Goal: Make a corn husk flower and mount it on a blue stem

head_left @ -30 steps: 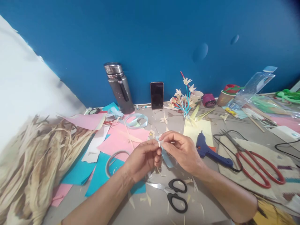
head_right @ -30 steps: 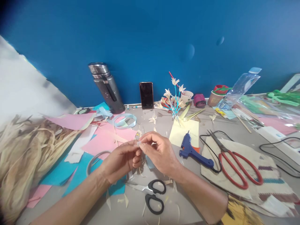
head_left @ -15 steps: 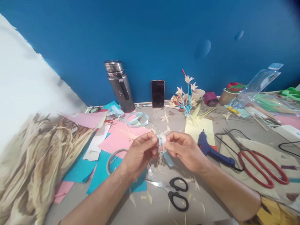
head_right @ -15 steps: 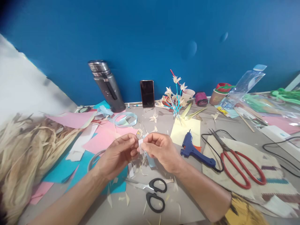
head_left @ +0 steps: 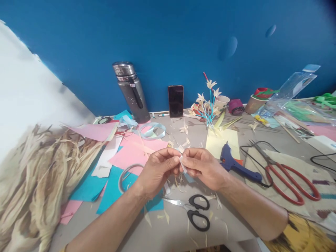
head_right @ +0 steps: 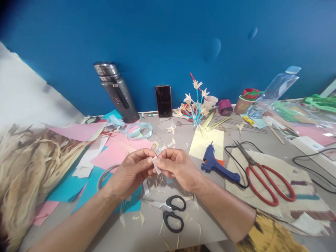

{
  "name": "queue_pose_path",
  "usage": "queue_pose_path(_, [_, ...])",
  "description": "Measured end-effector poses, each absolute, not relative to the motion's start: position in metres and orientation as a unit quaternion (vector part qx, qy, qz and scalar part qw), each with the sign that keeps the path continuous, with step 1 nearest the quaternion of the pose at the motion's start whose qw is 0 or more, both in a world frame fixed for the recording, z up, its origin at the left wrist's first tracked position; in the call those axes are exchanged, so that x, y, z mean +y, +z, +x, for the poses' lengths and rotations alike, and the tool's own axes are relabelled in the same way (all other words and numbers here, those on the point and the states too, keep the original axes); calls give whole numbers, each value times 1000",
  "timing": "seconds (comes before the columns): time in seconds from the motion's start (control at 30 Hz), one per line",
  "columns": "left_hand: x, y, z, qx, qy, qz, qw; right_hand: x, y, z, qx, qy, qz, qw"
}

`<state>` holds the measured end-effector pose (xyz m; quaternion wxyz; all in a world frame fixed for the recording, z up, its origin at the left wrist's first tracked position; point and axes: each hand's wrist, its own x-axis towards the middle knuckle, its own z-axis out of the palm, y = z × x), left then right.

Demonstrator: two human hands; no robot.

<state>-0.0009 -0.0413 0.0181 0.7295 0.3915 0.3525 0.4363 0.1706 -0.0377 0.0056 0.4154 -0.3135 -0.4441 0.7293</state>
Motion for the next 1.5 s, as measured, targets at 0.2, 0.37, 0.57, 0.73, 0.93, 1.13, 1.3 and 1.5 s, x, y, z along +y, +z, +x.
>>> queue_pose_path(0.2, [-44, 19, -1, 393, 456, 455, 656, -38, 3, 170, -436, 731, -317, 418])
queue_pose_path(0.37, [-46, 24, -2, 410, 460, 499, 609, -39, 4, 170, -448, 705, -331, 438])
queue_pose_path(0.57, [-48, 27, -2, 426, 445, 515, 595, -39, 4, 171, -473, 686, -350, 429])
queue_pose_path(0.73, [-49, 30, -2, 447, 430, 526, 582, -40, 6, 171, -479, 682, -355, 424])
queue_pose_path(0.93, [-51, 35, -1, 469, 416, 546, 555, -40, 6, 171, -489, 673, -365, 417])
queue_pose_path(1.13, [-51, 36, 0, 490, 401, 560, 535, -40, 9, 170, -498, 665, -373, 413])
queue_pose_path(1.3, [-53, 38, 1, 506, 392, 575, 510, -41, 12, 168, -501, 661, -382, 408])
queue_pose_path(1.5, [-53, 37, 1, 489, 391, 535, 567, -42, 13, 166, -504, 660, -379, 407])
